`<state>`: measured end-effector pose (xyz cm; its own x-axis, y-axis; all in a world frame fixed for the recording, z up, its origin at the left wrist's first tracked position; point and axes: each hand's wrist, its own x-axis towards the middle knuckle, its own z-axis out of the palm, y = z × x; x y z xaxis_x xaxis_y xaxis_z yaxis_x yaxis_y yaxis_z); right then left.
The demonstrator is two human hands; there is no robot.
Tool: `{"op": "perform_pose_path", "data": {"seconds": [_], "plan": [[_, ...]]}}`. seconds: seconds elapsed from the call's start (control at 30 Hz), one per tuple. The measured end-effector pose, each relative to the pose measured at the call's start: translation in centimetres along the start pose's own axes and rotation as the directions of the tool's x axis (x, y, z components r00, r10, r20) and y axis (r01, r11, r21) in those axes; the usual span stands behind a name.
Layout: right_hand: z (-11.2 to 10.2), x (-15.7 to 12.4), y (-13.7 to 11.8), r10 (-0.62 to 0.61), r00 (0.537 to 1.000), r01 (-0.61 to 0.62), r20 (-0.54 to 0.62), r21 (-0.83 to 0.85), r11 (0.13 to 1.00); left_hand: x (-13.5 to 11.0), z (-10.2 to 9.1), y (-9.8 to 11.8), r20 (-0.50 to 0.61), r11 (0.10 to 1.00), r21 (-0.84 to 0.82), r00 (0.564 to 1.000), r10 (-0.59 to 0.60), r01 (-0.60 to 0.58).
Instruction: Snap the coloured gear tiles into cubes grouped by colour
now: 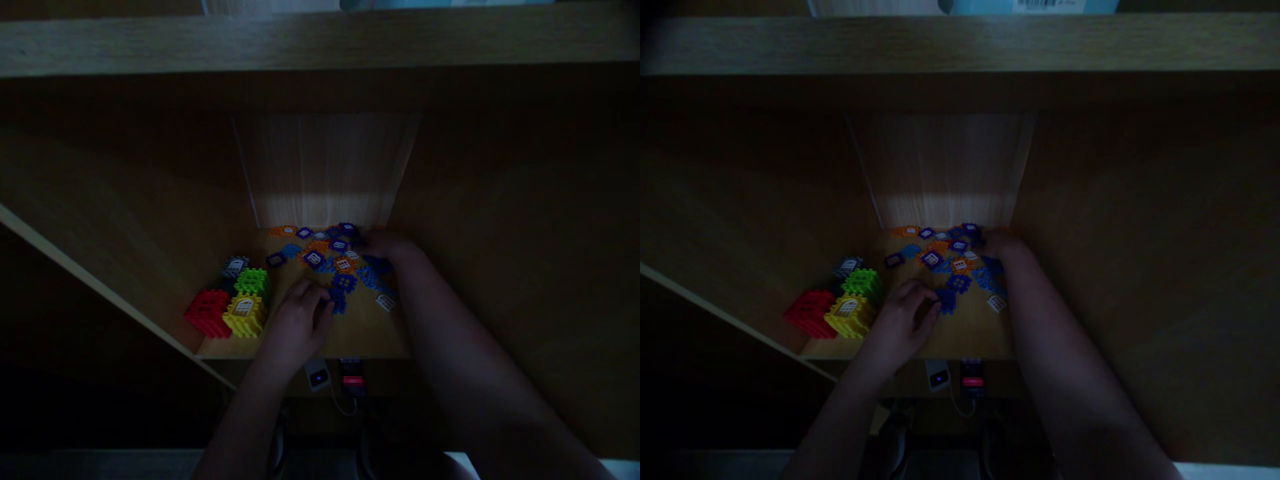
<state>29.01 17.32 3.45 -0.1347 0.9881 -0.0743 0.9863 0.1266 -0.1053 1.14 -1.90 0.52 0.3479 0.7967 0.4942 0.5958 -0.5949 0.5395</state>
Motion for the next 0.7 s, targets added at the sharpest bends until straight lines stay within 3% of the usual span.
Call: {"op": "perform_pose_path", "data": {"seconds": [0.27,0.5,0.7], "plan": [[-0.1,-0.5,-0.2,0.026,1.000,-0.027,0.017,0.035,0.999,-0.1,0.1,-0.1,0.006,1.000,-0.003,1.000,-0.004,0.004],[-1.2,-1.2,-0.8,0.019,0.997,-0.017,-0.074,0.023,1.000,0.0,0.1,-0.1,-0.003,1.000,-0.009,1.000,-0.006,0.006],[-2.9,-4.8,-2.0,-0.006,0.993,0.009,-0.120,0.022,1.000,0.2,0.2,-0.4,-0.022,1.000,-0.005,1.000,-0.012,0.012]]}}
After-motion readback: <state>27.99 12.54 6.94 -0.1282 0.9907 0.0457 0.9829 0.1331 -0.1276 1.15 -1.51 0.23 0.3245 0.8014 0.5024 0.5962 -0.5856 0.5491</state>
